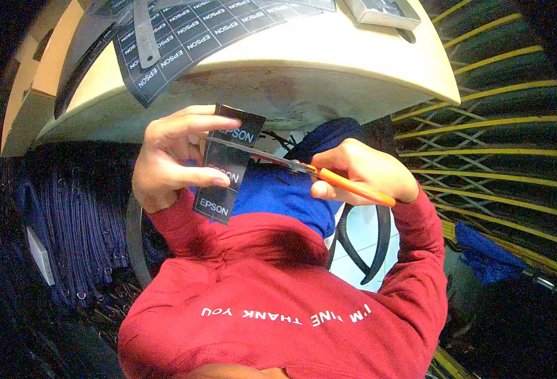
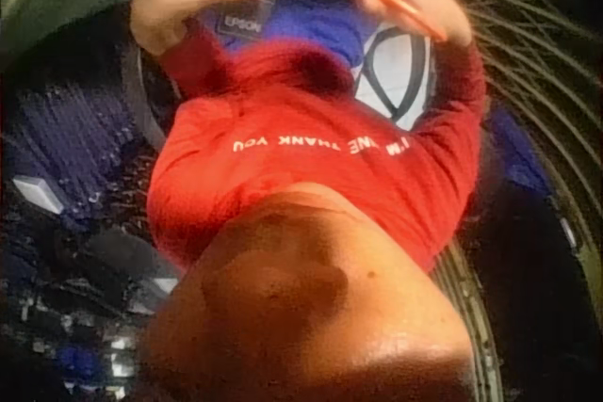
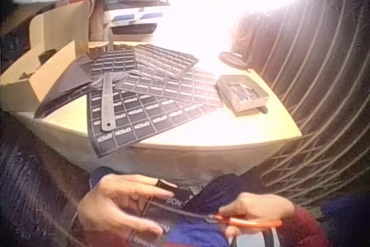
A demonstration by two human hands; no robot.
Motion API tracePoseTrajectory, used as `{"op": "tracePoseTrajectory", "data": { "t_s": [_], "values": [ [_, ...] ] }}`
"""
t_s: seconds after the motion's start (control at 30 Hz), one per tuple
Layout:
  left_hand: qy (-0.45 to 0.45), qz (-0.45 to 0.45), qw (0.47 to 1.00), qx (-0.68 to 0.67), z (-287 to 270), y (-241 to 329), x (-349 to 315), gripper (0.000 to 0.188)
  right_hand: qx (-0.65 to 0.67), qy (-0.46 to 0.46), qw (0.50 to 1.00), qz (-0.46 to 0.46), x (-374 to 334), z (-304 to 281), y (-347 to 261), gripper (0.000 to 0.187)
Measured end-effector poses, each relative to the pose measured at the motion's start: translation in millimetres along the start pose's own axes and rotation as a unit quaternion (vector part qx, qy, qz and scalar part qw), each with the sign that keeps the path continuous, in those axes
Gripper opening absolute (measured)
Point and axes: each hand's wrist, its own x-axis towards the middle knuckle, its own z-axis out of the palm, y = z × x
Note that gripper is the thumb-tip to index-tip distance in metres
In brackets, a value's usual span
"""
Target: Cutting individual labels from a large printed sheet using scissors.
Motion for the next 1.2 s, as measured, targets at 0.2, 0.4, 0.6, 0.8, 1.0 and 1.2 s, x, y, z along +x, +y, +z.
{"op": "tracePoseTrajectory", "data": {
  "t_s": [0.2,0.4,0.6,0.8,1.0,1.2],
  "values": [
    [-0.005,0.006,1.0,-0.016,-1,-4,-1,0.058,0.009,0.008,1.0,-0.012,-1,0,-1,0.04],
    [-0.003,-0.002,1.0,-0.019,0,-2,0,0.057,0.011,0.014,0.999,-0.027,0,1,0,0.04],
    [-0.007,-0.006,1.0,-0.013,0,0,-1,0.055,-0.019,0.011,1.0,0.009,-1,2,0,0.024],
    [-0.005,0.0,1.0,-0.03,0,-5,-1,0.055,-0.01,0.013,1.0,0.011,-1,2,0,0.017],
    [-0.011,-0.016,1.0,-0.017,1,0,0,0.057,-0.015,0.017,1.0,0.017,-5,2,3,0.039],
    [0.01,-0.027,0.995,0.091,0,6,0,0.074,-0.004,0.047,0.999,0.015,-7,5,5,0.042]
  ]
}}
